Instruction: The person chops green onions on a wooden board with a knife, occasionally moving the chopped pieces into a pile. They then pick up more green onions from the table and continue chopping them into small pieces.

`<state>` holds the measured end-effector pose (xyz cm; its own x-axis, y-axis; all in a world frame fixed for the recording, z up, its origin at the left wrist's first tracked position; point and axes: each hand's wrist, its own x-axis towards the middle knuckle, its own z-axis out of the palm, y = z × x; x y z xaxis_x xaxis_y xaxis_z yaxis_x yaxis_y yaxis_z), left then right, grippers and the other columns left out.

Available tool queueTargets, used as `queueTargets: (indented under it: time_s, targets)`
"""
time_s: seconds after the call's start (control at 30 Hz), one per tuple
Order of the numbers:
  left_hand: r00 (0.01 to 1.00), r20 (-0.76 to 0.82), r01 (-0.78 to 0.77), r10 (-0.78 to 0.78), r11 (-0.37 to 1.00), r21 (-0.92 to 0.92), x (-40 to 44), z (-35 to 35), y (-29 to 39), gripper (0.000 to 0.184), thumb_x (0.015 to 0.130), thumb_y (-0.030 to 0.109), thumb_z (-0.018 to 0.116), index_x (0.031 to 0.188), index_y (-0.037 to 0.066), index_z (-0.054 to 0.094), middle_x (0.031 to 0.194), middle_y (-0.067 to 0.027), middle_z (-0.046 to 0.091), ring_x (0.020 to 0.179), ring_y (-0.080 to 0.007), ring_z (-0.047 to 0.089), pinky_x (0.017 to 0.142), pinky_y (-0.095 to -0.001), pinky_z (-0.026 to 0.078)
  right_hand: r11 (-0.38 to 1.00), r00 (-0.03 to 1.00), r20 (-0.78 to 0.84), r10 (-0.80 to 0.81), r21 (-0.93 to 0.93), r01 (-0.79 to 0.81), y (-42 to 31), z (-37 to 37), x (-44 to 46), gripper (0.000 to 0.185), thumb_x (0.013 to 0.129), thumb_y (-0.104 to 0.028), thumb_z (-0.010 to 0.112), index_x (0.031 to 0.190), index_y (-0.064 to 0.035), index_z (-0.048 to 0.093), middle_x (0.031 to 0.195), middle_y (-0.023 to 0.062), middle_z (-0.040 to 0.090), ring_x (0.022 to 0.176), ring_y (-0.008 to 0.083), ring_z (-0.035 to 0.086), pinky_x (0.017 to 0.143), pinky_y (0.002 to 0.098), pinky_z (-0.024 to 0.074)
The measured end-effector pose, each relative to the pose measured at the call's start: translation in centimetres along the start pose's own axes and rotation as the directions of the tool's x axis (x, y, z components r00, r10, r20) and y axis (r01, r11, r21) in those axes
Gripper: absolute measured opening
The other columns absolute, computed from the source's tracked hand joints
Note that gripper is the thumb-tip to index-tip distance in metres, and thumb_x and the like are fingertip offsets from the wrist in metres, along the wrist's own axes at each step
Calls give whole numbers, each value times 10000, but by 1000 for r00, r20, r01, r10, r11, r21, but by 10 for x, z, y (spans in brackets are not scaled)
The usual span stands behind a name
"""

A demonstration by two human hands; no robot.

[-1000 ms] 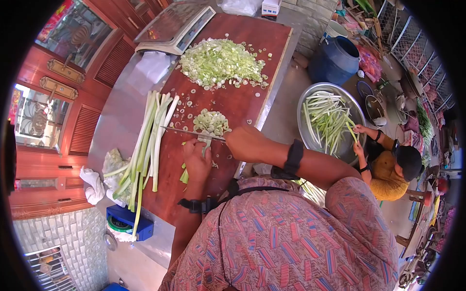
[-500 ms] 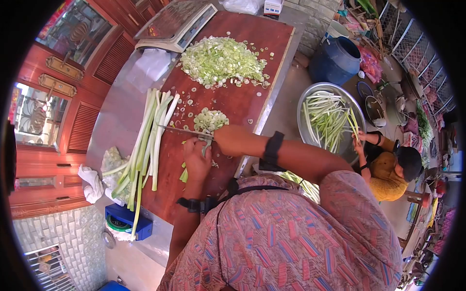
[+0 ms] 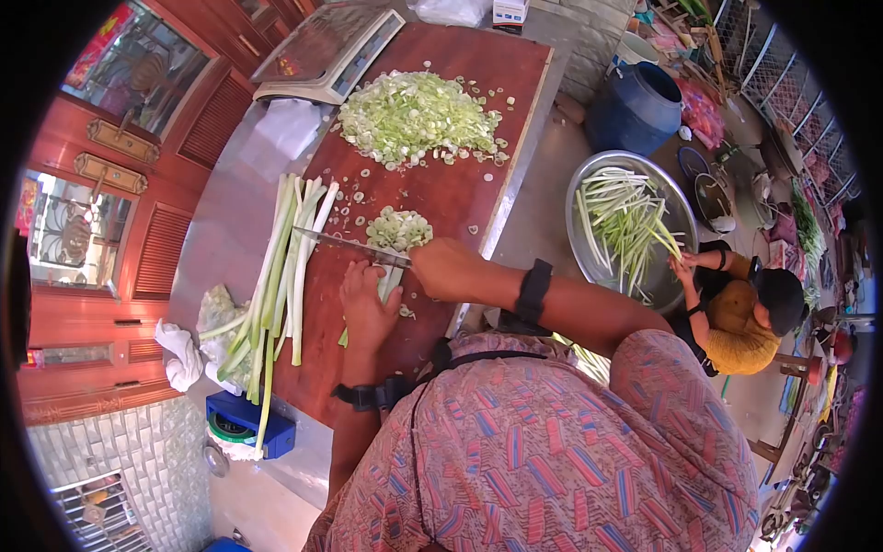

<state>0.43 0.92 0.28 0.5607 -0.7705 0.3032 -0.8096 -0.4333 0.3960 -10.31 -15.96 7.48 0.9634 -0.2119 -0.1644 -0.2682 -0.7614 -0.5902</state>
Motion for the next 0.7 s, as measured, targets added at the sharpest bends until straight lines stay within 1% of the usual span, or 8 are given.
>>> queueTargets:
  time_s: [0.07, 0.1, 0.2, 0.3, 0.37, 0.5, 0.57, 0.7]
  targets:
    - [998, -28, -58, 58, 998, -19, -1, -1, -3, 405, 718, 164, 724, 1055, 56, 527, 1196, -209, 526, 1161, -406, 460, 975, -501, 348, 997, 999, -14, -31, -67, 30, -1, -8, -12, 149, 781, -81, 555, 844, 36, 621, 761, 257, 632, 763, 425, 637, 664, 501, 502]
    - [998, -27, -58, 57, 998, -19, -1, 0, -3, 405, 718, 164, 724, 1055, 56, 527, 1196, -209, 526, 1161, -406, 460, 975, -501, 348, 997, 999, -13, -30, -66, 29, -3, -12, -17, 149, 781, -81, 555, 844, 36, 621, 761, 257, 632, 763, 425, 637, 664, 501, 502]
    - [998, -53, 12, -20, 990, -140, -2, 1, -2, 417, 723, 169, 722, 1065, 47, 518, 1125, -194, 552, 1084, -387, 490, 927, -486, 373, 992, 1000, 27, -5, -124, 8, -7, -25, -32, 151, 752, -61, 570, 854, 41, 616, 741, 247, 633, 727, 420, 640, 636, 499, 503]
    - [994, -105, -2, -8, 995, -96, -4, 2, 3, 381, 734, 177, 721, 1038, 41, 536, 1035, -171, 561, 969, -368, 504, 858, -479, 388, 993, 999, 47, 9, -120, -3, -8, -28, -40, 147, 744, -43, 564, 851, 46, 611, 738, 243, 635, 712, 415, 644, 629, 497, 506]
    - [992, -107, 60, -60, 998, 5, -5, -1, 9, 331, 743, 171, 720, 1003, 42, 562, 980, -153, 551, 896, -363, 495, 814, -482, 385, 986, 998, 66, -9, -165, 20, -7, -26, -42, 147, 743, -32, 557, 856, 46, 611, 747, 243, 638, 727, 409, 650, 631, 489, 514]
    - [991, -122, 58, -54, 998, 28, -4, -2, 11, 284, 743, 160, 719, 957, 32, 583, 958, -154, 548, 863, -371, 490, 781, -469, 397, 982, 997, 65, -30, -182, 42, -8, -26, -43, 151, 738, -32, 557, 854, 49, 612, 753, 240, 643, 733, 409, 653, 640, 483, 520]
    - [992, -107, 55, -60, 997, -45, -4, -1, 8, 261, 739, 140, 715, 937, 23, 592, 950, -164, 550, 862, -377, 492, 765, -463, 412, 967, 993, 86, -82, -234, 100, -10, -29, -43, 148, 737, -36, 556, 845, 49, 612, 764, 240, 646, 741, 404, 656, 626, 475, 522]
    - [990, -136, 33, -40, 998, -49, -1, -2, 10, 249, 731, 122, 715, 924, 18, 599, 964, -174, 559, 858, -380, 497, 755, -463, 423, 952, 983, 152, -101, -273, 140, -13, -28, -38, 140, 741, -43, 553, 829, 48, 611, 774, 242, 647, 752, 397, 659, 605, 464, 524]
